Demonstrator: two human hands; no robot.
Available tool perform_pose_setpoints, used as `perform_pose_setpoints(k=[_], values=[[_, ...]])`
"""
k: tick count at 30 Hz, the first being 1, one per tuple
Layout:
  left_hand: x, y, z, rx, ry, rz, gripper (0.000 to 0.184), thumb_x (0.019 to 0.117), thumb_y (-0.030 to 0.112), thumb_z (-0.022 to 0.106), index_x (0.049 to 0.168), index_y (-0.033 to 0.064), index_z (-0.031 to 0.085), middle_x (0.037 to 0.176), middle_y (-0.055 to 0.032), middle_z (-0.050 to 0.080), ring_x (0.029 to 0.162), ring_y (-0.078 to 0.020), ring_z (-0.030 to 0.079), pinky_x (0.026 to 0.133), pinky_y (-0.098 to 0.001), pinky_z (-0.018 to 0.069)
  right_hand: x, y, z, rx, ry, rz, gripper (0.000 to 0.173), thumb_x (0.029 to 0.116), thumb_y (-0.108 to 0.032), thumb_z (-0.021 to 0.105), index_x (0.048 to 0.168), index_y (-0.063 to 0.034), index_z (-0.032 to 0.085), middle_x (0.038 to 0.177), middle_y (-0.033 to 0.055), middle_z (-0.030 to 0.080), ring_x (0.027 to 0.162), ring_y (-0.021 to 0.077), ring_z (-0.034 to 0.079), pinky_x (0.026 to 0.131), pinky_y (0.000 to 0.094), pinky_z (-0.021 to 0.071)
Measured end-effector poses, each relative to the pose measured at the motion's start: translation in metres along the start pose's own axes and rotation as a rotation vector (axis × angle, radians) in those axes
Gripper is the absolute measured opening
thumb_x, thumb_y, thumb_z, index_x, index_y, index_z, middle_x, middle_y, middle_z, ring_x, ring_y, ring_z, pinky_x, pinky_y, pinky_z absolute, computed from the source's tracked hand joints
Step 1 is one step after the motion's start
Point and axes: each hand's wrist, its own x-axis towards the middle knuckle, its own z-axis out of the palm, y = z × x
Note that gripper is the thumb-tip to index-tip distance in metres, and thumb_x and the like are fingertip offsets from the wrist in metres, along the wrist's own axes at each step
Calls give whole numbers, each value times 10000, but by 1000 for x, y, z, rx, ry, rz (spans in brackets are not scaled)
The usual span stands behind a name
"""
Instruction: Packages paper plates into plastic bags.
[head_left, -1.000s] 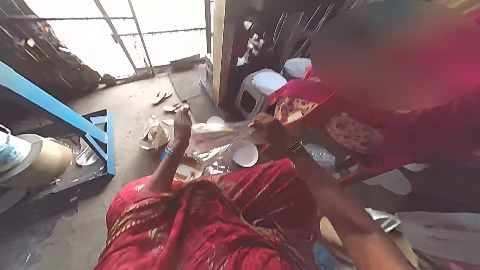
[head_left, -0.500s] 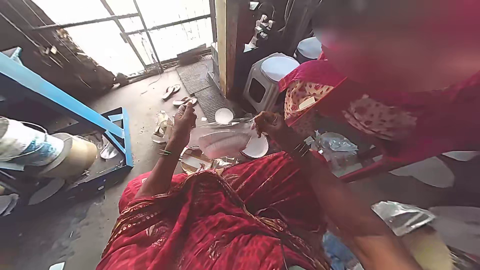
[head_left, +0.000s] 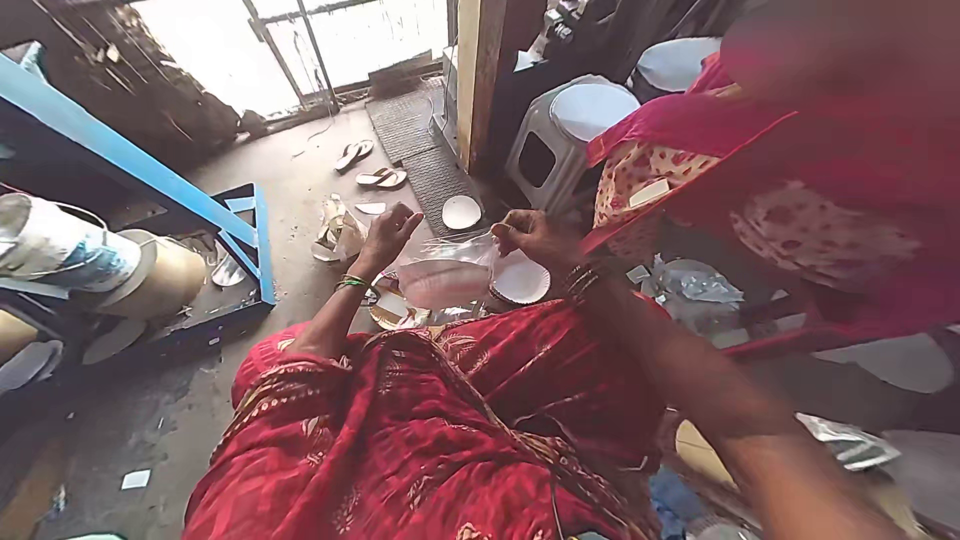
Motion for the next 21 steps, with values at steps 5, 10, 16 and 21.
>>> perform_pose_setpoints(k=[5,10,16,21], values=[[14,-7,19,123,-332,84,535,915,500,722,1209,56,666,977,-147,680,913,-320,668,847,-583,538,56,20,-27,-241,-240,-56,197,1017,-179,630,985,4,697,845,71,715,744,126,706,777,345,610],[10,-28,52,162,-397,191,228,1029,236,594,1102,60,720,1054,-142,718,967,-317,704,853,-557,553,87,60,-50,-513,-295,-253,145,972,-136,675,1023,-22,748,1012,102,744,915,181,717,899,411,571],[6,-11,150,-97,-333,-222,294,1086,170,429,1282,12,581,1050,-214,699,986,-375,701,887,-573,552,124,142,-29,-178,35,-18,159,983,-54,633,1087,47,697,1159,140,717,1017,173,709,949,364,583],[8,-11,214,-338,-130,-262,294,1075,153,463,1208,-66,605,959,-203,710,921,-321,717,887,-474,571,155,145,8,151,-4,114,134,1014,-72,579,1089,15,649,1116,92,717,955,128,693,868,321,587]])
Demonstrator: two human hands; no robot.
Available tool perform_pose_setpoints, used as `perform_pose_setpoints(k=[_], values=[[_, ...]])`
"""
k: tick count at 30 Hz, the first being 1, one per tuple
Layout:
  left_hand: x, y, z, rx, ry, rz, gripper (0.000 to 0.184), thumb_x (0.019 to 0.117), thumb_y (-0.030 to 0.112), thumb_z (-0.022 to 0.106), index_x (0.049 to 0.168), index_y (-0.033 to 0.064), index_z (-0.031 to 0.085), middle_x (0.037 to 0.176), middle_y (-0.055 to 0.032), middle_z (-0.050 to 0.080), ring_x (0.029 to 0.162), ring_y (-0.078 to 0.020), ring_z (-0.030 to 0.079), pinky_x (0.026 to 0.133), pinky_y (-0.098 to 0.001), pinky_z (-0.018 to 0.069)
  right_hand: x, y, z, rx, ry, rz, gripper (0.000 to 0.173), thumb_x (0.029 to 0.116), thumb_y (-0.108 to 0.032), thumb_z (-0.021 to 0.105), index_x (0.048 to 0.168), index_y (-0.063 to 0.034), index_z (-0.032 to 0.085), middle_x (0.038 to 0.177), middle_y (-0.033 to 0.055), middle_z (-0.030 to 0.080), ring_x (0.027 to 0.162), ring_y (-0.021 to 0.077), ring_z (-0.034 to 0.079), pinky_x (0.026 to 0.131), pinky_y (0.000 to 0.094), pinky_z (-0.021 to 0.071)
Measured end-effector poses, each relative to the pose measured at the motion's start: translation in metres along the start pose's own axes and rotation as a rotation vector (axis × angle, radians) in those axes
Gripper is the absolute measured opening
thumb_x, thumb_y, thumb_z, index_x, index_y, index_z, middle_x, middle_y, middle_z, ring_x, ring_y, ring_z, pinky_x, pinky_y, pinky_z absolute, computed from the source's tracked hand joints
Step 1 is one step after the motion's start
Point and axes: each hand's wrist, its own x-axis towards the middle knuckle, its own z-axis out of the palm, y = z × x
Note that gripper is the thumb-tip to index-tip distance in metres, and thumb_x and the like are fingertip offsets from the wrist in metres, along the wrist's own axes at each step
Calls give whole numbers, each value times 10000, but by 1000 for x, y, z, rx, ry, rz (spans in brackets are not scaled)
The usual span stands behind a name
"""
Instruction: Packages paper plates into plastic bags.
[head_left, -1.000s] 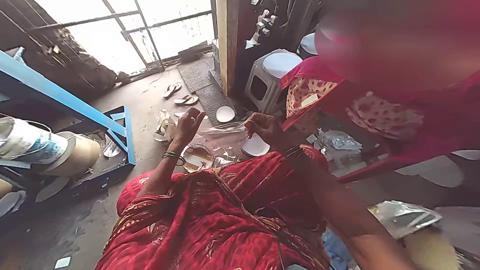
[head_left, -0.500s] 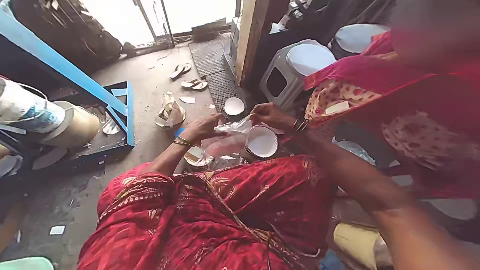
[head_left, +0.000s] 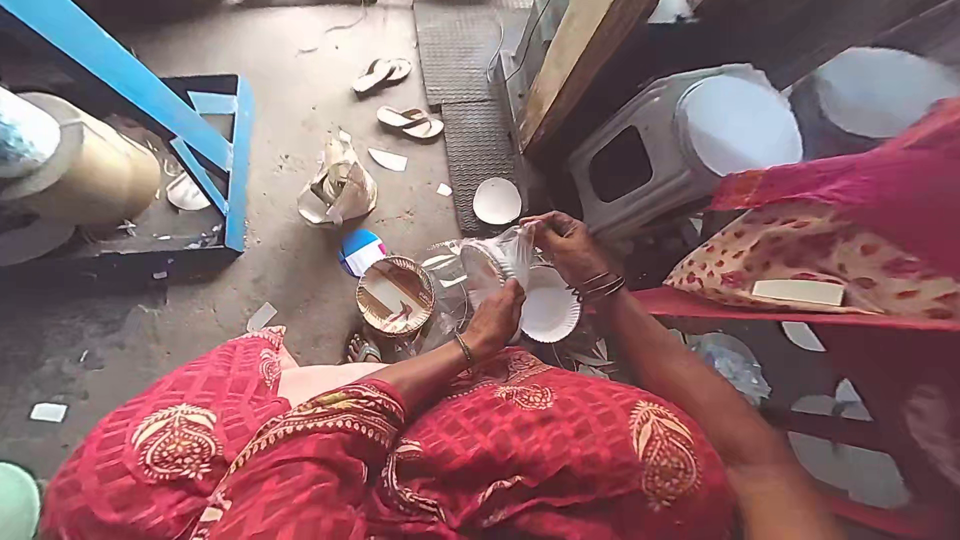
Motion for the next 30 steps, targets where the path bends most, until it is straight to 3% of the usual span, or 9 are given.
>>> perform_pose_setpoints(k=[7,11,13,15,17,21,24,27,30], values=[[1,4,-23,-197,137,-170,499,1017,408,619,1242,-35,571,1006,-195,682,864,-304,688,811,-516,579,3,-16,2,36,-245,-12,128,1002,-107,582,1062,-28,662,1129,73,713,1003,144,696,915,334,587],[21,-20,-63,-202,185,-62,830,874,320,794,1528,57,357,1533,-228,404,1018,-284,658,786,-442,582,-3,-15,12,-26,-495,-23,155,995,-64,567,1076,4,680,1117,75,715,1030,148,693,953,343,580],[39,-33,-78,-150,36,53,640,899,164,762,1447,-14,484,1439,-248,518,990,-289,683,813,-449,585,-3,-14,23,-126,-529,-59,147,993,-25,569,1077,14,684,1099,69,704,1009,110,671,929,303,565],[53,-42,-87,-36,-55,86,286,986,108,636,1207,-73,640,1111,-222,698,938,-288,709,887,-470,569,3,-11,26,-250,-484,-122,158,991,-42,597,1098,14,699,1097,77,708,988,88,664,920,286,551],[62,-49,-88,-14,-54,87,224,1020,47,528,1146,-85,656,975,-188,721,873,-251,715,868,-440,580,3,-6,26,-243,-339,-156,179,989,-34,612,1131,45,687,1153,122,698,1037,114,674,951,290,552],[72,-57,-91,-151,26,-50,294,1068,78,441,1235,-67,636,1013,-182,715,855,-206,706,844,-400,586,-23,20,18,-310,-19,-133,495,975,-231,678,1368,37,542,1379,195,596,1170,234,659,988,388,563],[70,-60,-100,-226,60,-140,294,1068,73,449,1280,-64,598,1134,-179,700,889,-188,709,861,-379,584,-80,45,31,-411,-64,-17,708,877,-313,807,1399,40,485,1390,260,538,1224,364,583,970,505,522],[70,-61,-105,-260,110,-161,280,1064,81,483,1272,-64,601,1103,-161,705,846,-161,704,827,-355,590,-102,99,60,-446,-110,-76,897,720,-409,907,1395,2,483,1503,254,432,1312,354,525,1047,470,500],[72,-64,-106,-285,135,-169,251,1063,100,505,1225,-63,607,1046,-132,717,795,-136,698,791,-336,594,-98,117,66,-491,-137,-33,933,733,-329,918,1470,-12,442,1578,284,325,1327,390,514,1048,489,498]])
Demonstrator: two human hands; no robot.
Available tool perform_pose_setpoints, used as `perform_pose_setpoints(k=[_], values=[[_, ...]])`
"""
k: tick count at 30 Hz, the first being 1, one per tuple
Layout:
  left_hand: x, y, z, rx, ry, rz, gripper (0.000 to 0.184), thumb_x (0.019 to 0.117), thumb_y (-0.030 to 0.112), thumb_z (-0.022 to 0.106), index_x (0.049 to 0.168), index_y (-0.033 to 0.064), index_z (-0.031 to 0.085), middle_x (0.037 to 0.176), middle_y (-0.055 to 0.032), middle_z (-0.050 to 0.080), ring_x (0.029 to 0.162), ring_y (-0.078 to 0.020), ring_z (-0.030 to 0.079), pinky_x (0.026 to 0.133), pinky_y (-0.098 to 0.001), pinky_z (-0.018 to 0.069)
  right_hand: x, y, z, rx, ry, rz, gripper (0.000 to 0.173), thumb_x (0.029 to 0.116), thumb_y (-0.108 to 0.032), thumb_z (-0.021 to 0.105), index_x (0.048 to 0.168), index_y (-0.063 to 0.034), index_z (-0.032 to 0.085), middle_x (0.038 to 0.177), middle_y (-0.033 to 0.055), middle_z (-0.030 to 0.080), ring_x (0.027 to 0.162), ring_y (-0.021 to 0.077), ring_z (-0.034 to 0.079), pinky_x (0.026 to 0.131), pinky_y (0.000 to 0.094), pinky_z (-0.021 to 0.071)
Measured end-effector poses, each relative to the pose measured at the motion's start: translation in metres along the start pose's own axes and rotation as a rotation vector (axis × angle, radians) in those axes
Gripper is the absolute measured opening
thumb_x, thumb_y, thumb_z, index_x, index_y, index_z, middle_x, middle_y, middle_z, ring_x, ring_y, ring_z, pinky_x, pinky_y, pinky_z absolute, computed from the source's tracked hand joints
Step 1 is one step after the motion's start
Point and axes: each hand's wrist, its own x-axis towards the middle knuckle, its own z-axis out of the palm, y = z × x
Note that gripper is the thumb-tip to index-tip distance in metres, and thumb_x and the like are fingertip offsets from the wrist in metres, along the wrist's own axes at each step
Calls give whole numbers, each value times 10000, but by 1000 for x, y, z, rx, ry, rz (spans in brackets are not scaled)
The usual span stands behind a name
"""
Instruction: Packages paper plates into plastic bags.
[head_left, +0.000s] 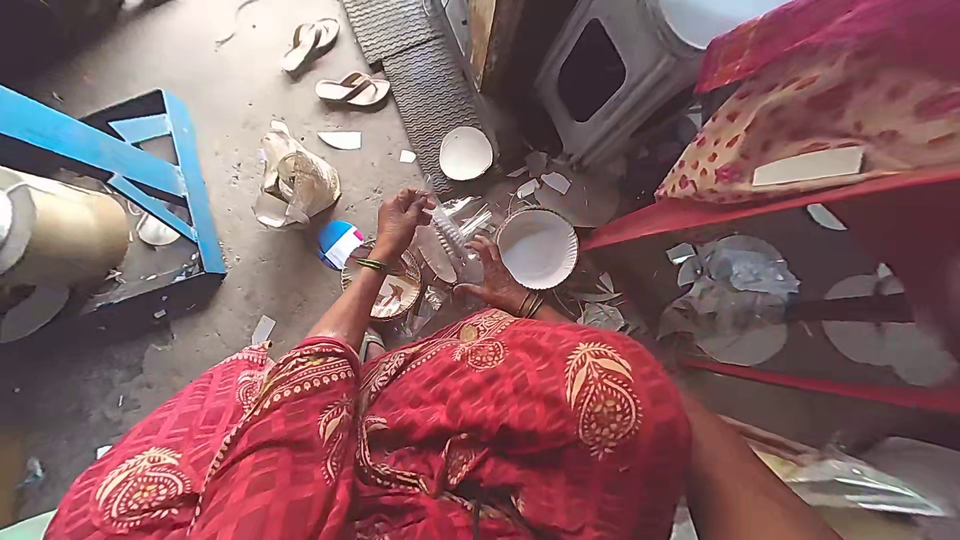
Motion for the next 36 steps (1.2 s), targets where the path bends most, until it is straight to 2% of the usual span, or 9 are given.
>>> perform_pose_setpoints(k=[4,7,12,16,22,27,30,33,36], values=[[0,4,-1,10,23,-11,262,1071,123,506,1241,-39,621,1043,-105,724,778,-119,693,773,-315,589,9,-6,-14,-12,202,-155,714,865,-420,786,1379,22,561,1482,269,479,1371,390,485,1137,488,425],[-1,-1,0,30,28,10,260,1052,121,548,1251,-35,610,1077,-109,726,779,-117,690,739,-308,585,21,-26,-32,87,369,-371,340,1039,-191,529,1210,73,659,1272,237,643,1237,304,606,1091,411,473],[-4,-1,14,83,38,118,270,1045,151,568,1255,5,656,1108,-94,715,747,-81,639,677,-283,550,48,-19,-18,-117,193,-484,416,865,155,519,1241,71,676,1181,255,696,1074,377,699,976,450,553],[-13,6,17,170,32,218,228,1041,95,553,1183,-11,696,1061,-90,719,696,-50,588,639,-243,506,70,-18,-23,-167,147,-397,399,942,142,480,1296,66,648,1354,261,620,1275,389,602,1114,445,461],[-43,26,14,184,25,287,214,1049,102,557,1216,40,676,1029,-85,708,551,-65,501,490,-222,428,107,-5,-25,-305,174,-399,296,914,150,517,1176,140,654,1181,319,661,1141,449,656,1027,477,518],[-53,28,12,147,16,254,227,1068,144,534,1238,83,671,1044,-49,716,534,-50,484,468,-205,398,106,-8,-14,-367,-46,-17,484,950,-135,703,1324,135,555,1302,338,593,1259,483,562,1075,569,450],[-55,21,16,180,-14,374,193,1031,42,554,1181,20,674,1029,-74,713,608,-44,552,543,-206,473,105,-12,-12,-436,-100,117,485,972,-242,679,1231,161,599,1257,384,586,1262,536,525,1047,643,413],[-58,12,22,183,3,423,200,1019,13,556,1167,5,691,1088,-83,721,738,-56,635,656,-226,538,99,-20,1,-428,-118,212,335,949,-118,624,1144,155,632,1216,363,613,1225,518,559,1002,635,450],[-59,9,23,174,70,373,220,1035,55,558,1212,37,688,1095,-69,715,682,-54,602,596,-222,511,88,-17,10,-348,-152,270,380,960,-44,573,1307,111,562,1283,329,602,1193,491,601,964,634,489]])
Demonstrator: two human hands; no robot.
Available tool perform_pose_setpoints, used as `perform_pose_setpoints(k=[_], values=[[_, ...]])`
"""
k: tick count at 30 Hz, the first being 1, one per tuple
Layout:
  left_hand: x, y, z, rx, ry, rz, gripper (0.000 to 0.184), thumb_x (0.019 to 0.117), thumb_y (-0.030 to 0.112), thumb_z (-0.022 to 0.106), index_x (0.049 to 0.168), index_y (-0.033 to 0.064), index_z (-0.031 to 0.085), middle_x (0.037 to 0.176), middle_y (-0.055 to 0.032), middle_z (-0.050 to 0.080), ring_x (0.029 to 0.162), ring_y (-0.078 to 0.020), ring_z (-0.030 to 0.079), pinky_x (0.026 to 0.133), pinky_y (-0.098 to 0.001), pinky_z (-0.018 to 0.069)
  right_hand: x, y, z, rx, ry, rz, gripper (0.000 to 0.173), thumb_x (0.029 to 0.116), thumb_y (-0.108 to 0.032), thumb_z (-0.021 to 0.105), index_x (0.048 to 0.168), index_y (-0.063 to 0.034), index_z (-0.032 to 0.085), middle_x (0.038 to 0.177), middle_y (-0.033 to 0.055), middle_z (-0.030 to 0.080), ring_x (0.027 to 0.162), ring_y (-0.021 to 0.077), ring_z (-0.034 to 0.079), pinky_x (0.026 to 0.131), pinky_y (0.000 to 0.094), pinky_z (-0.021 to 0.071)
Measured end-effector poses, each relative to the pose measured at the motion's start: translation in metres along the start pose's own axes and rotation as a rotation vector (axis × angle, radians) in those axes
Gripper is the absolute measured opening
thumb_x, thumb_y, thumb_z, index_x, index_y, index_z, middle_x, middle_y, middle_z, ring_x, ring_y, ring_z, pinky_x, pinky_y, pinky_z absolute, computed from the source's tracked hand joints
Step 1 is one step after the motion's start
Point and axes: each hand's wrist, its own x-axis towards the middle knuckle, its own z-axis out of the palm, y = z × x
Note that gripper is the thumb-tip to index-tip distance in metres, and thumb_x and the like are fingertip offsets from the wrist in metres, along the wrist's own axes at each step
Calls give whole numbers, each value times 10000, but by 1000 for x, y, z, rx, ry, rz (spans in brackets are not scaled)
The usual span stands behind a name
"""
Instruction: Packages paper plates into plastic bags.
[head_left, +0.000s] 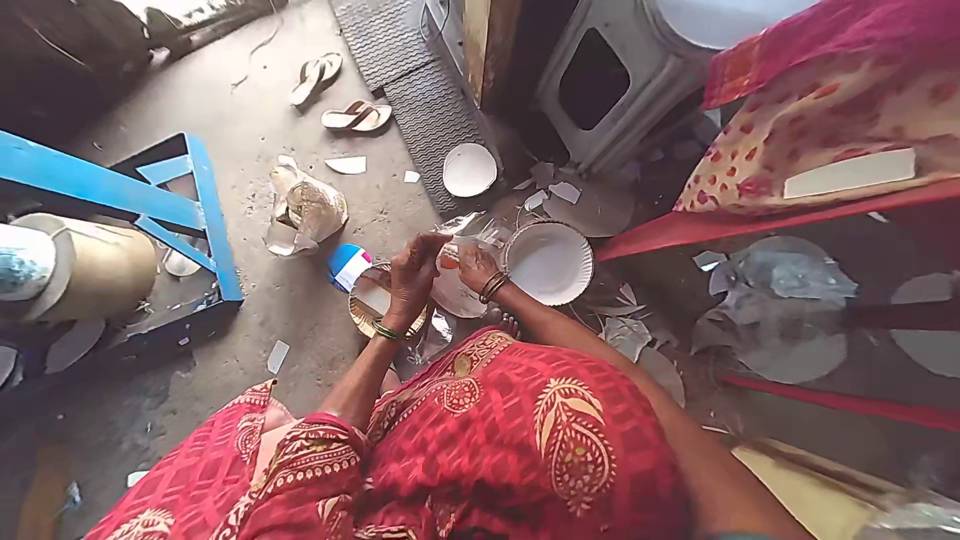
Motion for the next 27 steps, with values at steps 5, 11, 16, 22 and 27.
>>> perform_pose_setpoints(k=[5,11,16,22,27], values=[[-6,-7,-31,-49,52,-260,546,1106,479,286,1477,149,513,1498,-47,549,1274,-226,577,1027,-469,479,-59,4,-41,41,280,-290,355,908,28,656,1259,71,628,1166,275,669,985,434,695,858,593,564],[-15,-37,-23,-350,9,-493,518,1073,383,496,1440,18,512,1302,-158,631,1154,-214,610,1008,-423,496,-119,31,-116,592,252,-11,360,967,-151,695,1277,5,600,1055,169,677,917,231,655,823,458,553],[-21,-35,6,-379,96,-480,350,1064,335,550,1194,33,671,1041,-60,680,902,-96,606,846,-330,514,-145,49,-87,952,350,78,504,932,-10,661,1416,-10,519,1251,108,645,1069,97,627,930,296,542],[-39,-51,32,-276,193,-664,390,1062,280,568,1261,-52,619,1157,-195,687,1047,-230,662,962,-422,525,-162,48,-26,849,279,179,453,983,-38,610,1408,80,504,1273,204,641,1134,173,641,1008,306,515],[-66,-111,14,31,182,-934,358,1070,241,540,1247,-67,580,1122,-257,639,965,-326,642,857,-511,528,-155,83,7,726,356,219,491,948,-81,680,1394,74,547,1271,239,659,1170,249,653,1053,386,504]])
